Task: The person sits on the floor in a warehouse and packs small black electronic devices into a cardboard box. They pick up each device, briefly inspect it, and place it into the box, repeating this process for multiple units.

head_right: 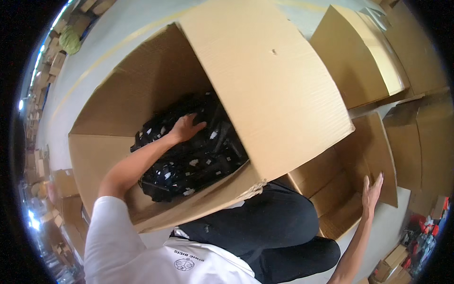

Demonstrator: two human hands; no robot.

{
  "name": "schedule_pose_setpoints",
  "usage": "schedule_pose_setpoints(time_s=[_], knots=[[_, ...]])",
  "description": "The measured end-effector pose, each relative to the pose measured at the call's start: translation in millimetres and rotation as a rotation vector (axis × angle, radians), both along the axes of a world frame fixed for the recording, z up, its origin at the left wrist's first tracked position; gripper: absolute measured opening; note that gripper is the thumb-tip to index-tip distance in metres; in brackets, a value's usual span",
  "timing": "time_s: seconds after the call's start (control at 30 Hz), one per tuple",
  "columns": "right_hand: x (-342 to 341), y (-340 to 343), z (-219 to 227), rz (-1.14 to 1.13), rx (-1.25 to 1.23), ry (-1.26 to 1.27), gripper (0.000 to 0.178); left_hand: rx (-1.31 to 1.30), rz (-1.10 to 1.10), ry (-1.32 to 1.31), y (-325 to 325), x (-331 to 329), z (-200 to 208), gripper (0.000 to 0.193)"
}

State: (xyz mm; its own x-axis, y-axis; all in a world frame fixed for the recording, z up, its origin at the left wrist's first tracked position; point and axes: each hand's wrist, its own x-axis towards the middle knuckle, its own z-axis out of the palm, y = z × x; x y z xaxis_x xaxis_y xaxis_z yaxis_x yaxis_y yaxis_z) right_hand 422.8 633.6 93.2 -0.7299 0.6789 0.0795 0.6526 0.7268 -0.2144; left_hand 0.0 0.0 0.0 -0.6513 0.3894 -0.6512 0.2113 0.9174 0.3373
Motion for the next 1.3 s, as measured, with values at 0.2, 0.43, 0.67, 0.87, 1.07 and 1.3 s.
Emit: schedule_pose_setpoints(time_s=[0.2, 0.43, 0.67, 0.87, 1.07, 1.3], knots=[[-59.4, -3.9, -17.8, 0.177, -0.153, -0.25, 0.066, 0.05, 0.184, 0.159, 29.9, -7.2, -112.9, 0.108], [-19.9, -54.8, 30.1, 0.154, -0.31, -0.211, 0.05, 0.879, 0.738, -0.712, -18.0, 17.9, 37.4, 0.052], [-54.7, -193.0, 156.8, 0.269, -0.717, 0.275, 0.032, 1.083, 0.428, -0.471, 7.3, 83.5, 215.4, 0.051], [-110.4, -320.3, 213.5, 0.623, -0.951, 0.392, 0.063, 1.114, 0.465, -0.384, 13.6, 153.3, 256.4, 0.053], [-134.0, -390.3, 197.6, 0.452, -1.148, 0.649, 0.09, 1.228, 0.478, -0.203, 14.4, 220.3, 294.8, 0.051], [-83.7, -392.9, 221.8, 0.582, -1.443, 0.884, 0.059, 0.987, 0.243, 0.154, 24.6, 232.5, 345.7, 0.031]])
